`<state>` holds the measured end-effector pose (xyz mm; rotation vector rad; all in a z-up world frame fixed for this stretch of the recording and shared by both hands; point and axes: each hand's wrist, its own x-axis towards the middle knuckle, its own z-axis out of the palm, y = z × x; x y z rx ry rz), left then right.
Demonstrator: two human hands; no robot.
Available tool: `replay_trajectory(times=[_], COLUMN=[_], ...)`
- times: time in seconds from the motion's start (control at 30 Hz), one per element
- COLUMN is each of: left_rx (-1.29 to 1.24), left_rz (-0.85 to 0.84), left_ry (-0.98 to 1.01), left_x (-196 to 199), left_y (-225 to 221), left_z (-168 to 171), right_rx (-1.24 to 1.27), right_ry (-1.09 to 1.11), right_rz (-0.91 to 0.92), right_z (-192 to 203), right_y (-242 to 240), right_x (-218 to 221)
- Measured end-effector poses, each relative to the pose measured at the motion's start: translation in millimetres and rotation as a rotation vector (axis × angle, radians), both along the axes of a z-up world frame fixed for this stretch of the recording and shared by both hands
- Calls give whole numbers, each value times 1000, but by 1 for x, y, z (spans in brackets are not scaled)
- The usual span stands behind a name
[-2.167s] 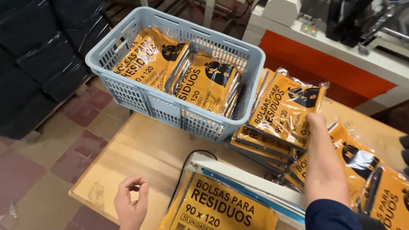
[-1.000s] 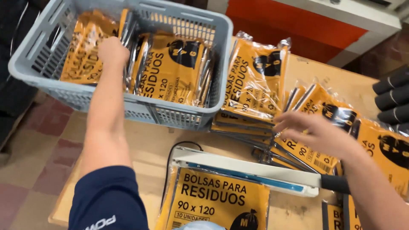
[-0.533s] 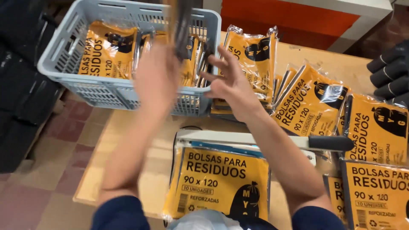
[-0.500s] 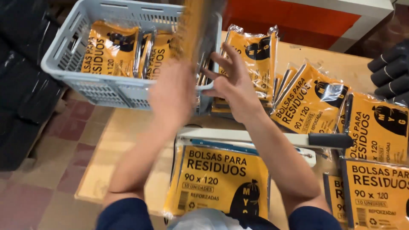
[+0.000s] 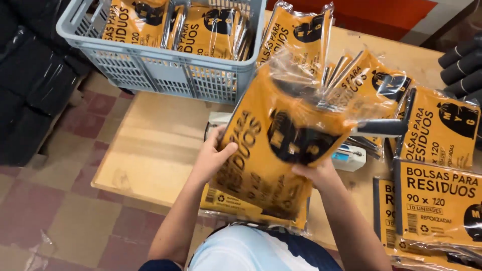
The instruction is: Sealing plastic bags using a manual heat sealer and organizing them into a crate.
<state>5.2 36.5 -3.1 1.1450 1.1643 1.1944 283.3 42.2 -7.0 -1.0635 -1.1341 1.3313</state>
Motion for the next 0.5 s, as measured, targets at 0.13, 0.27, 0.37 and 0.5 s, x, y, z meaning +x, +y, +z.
replay_trajectory(times=[0.13, 0.27, 0.37, 0.5], left_rx=[-31, 40, 101, 229], left_rz=[59, 167, 216, 248], left_ry=[-95, 13, 43, 55], left_x=[1, -1, 2, 17], left_y=[-16, -28, -34, -34], left_z=[-23, -62, -56, 20], right_rx=[-28, -16, 13, 189], right_ry=[6, -87, -90, -237], right_rz=[20, -121, -250, -275], right_z=[-15, -21, -38, -29], right_y=[-21, -38, -53, -49], right_x=[17, 16, 25, 30])
